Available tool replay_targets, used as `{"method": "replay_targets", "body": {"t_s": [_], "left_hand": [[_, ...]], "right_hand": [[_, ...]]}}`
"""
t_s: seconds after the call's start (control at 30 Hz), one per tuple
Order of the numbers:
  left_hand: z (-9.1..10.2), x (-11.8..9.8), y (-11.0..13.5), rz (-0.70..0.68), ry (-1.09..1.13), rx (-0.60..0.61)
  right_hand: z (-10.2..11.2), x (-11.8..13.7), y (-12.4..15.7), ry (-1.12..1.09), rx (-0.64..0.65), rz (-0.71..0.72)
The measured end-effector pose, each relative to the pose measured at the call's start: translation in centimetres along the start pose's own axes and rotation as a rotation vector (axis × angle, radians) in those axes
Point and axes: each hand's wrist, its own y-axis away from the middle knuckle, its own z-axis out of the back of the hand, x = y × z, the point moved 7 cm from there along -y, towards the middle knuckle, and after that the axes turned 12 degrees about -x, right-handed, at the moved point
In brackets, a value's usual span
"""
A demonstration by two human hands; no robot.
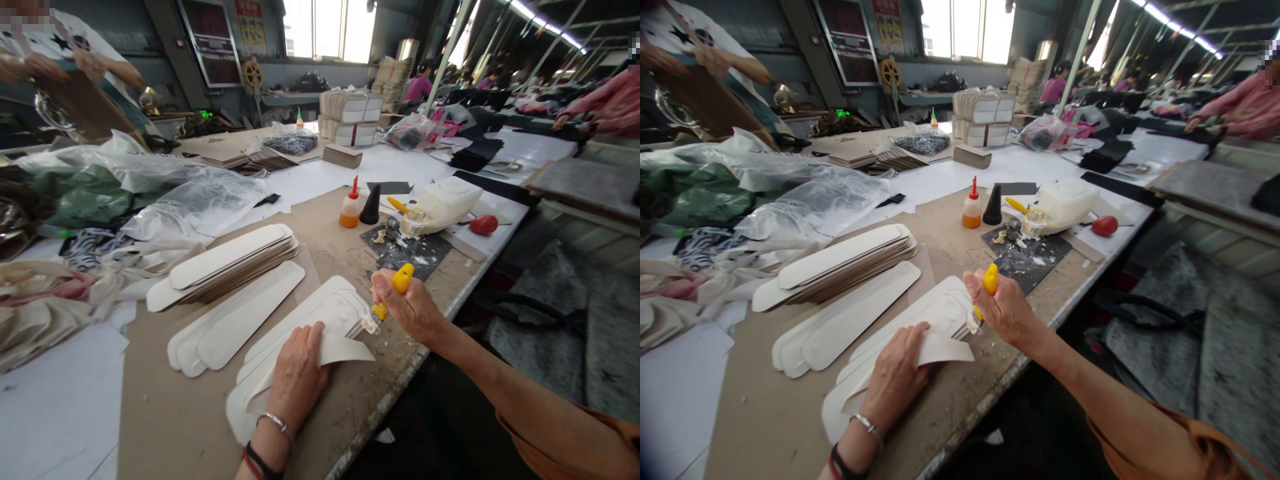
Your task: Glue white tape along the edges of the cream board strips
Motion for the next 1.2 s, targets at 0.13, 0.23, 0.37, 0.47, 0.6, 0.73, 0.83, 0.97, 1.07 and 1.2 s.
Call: {"method": "replay_targets", "body": {"t_s": [0.13,0.23,0.37,0.47,0.6,0.73,0.83,0.97,1.07,1.2], "left_hand": [[-0.2,-0.2,0.2,-0.050,-0.048,0.003],[-0.4,-0.1,0.3,-0.048,-0.055,0.005],[-0.8,0.2,0.4,-0.011,-0.050,0.055],[-1.1,0.3,0.3,0.020,-0.039,0.113],[-1.1,0.4,0.3,0.039,-0.007,0.136],[-1.0,0.5,0.2,0.055,0.011,0.133],[-0.9,0.6,0.1,0.079,0.063,0.117],[-0.5,0.8,0.1,0.114,0.145,0.077],[-0.3,0.9,0.2,0.125,0.149,0.057],[-0.3,0.8,0.3,0.108,0.132,0.048]], "right_hand": [[-0.2,-0.3,-0.1,0.076,0.037,0.075],[-1.7,-0.4,0.5,0.199,0.174,0.231],[-4.6,-2.0,2.1,0.481,0.423,0.346],[-5.9,-3.7,2.8,0.699,0.544,0.335],[-5.9,-4.3,2.7,0.804,0.546,0.380],[-4.8,-4.4,2.1,0.745,0.478,0.284],[-4.3,-4.5,1.8,0.656,0.440,0.145],[-5.0,-4.6,1.4,0.647,0.427,0.010],[-5.9,-5.2,0.7,0.630,0.409,-0.104],[-7.0,-6.5,-0.4,0.607,0.429,-0.188]]}}
